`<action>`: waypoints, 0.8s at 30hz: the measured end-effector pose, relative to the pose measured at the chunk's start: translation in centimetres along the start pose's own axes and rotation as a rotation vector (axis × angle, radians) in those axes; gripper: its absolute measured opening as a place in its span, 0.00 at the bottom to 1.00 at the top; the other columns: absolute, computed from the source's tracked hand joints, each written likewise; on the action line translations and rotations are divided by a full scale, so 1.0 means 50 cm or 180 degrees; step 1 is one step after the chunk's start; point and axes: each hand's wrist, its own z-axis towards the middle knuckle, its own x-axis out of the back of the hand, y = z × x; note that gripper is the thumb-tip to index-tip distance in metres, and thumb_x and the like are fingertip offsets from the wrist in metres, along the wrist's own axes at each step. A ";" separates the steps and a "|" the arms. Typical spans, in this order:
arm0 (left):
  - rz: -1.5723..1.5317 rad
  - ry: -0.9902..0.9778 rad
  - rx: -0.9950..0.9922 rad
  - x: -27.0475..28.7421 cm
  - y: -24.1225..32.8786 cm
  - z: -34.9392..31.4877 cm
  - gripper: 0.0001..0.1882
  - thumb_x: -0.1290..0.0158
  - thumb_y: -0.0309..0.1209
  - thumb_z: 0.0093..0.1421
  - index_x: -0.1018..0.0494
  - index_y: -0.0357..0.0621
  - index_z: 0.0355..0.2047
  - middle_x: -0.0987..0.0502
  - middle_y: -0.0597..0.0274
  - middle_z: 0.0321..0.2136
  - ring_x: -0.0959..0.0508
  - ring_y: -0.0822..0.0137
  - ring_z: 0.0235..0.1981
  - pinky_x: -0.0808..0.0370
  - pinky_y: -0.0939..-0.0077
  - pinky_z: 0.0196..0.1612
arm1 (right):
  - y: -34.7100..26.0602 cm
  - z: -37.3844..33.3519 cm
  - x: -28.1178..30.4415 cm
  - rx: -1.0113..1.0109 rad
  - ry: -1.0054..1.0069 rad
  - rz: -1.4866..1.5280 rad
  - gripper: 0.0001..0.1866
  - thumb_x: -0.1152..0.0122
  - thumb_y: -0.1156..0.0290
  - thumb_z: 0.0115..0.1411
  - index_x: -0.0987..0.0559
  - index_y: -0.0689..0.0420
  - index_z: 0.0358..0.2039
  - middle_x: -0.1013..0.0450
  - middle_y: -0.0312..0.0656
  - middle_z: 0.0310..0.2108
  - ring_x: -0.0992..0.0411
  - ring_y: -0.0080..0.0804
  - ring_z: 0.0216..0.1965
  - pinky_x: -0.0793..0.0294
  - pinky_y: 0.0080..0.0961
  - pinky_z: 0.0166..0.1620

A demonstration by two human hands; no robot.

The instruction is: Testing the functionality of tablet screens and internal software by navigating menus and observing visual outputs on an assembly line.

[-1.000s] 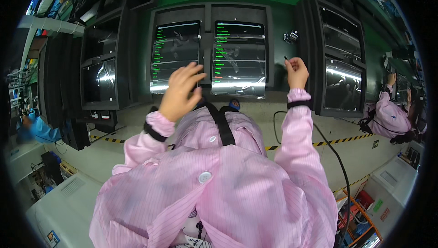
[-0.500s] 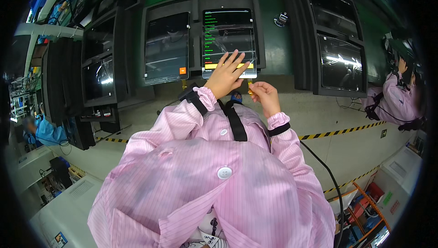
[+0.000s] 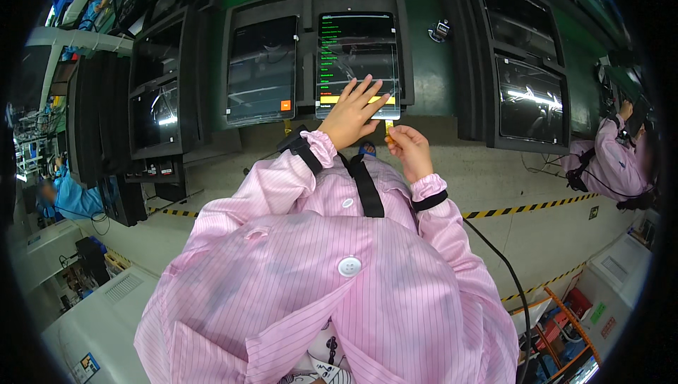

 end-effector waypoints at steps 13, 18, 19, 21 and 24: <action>-0.0082 0.0070 0.0033 0.000 0.003 0.003 0.29 0.43 0.32 0.51 0.33 0.48 0.56 0.40 0.52 0.62 0.45 0.50 0.65 0.50 0.51 0.66 | 0.015 -0.004 -0.017 0.0214 0.0021 0.0386 0.05 0.40 0.71 0.60 0.23 0.59 0.34 0.25 0.37 0.28 0.31 0.18 0.25 0.32 0.14 0.29; -0.0096 0.0064 0.0053 0.001 0.005 0.003 0.29 0.43 0.31 0.51 0.32 0.47 0.55 0.39 0.52 0.61 0.45 0.50 0.65 0.50 0.52 0.66 | 0.016 -0.004 -0.028 0.0264 0.0188 0.0371 0.04 0.41 0.72 0.60 0.23 0.59 0.33 0.25 0.37 0.27 0.31 0.18 0.24 0.33 0.14 0.28; -0.0096 0.0061 0.0052 0.002 0.005 0.003 0.29 0.43 0.31 0.51 0.32 0.47 0.55 0.39 0.52 0.61 0.45 0.50 0.65 0.50 0.52 0.66 | 0.017 -0.006 -0.031 0.0269 0.0229 0.0397 0.04 0.41 0.73 0.59 0.23 0.59 0.33 0.25 0.37 0.26 0.31 0.18 0.24 0.33 0.14 0.28; -0.0137 0.0091 0.0038 0.003 0.006 0.004 0.29 0.43 0.31 0.51 0.32 0.47 0.55 0.39 0.52 0.61 0.45 0.50 0.65 0.50 0.52 0.66 | 0.017 -0.004 -0.030 0.0295 0.0232 0.0354 0.04 0.41 0.73 0.59 0.23 0.60 0.33 0.26 0.37 0.26 0.31 0.17 0.23 0.34 0.13 0.27; -0.0095 0.0050 0.0056 0.003 0.005 0.001 0.29 0.42 0.31 0.51 0.32 0.47 0.55 0.39 0.52 0.61 0.45 0.50 0.65 0.50 0.52 0.66 | 0.018 -0.004 -0.029 0.0342 0.0308 0.0298 0.04 0.41 0.73 0.59 0.23 0.60 0.33 0.26 0.37 0.26 0.32 0.17 0.23 0.35 0.14 0.27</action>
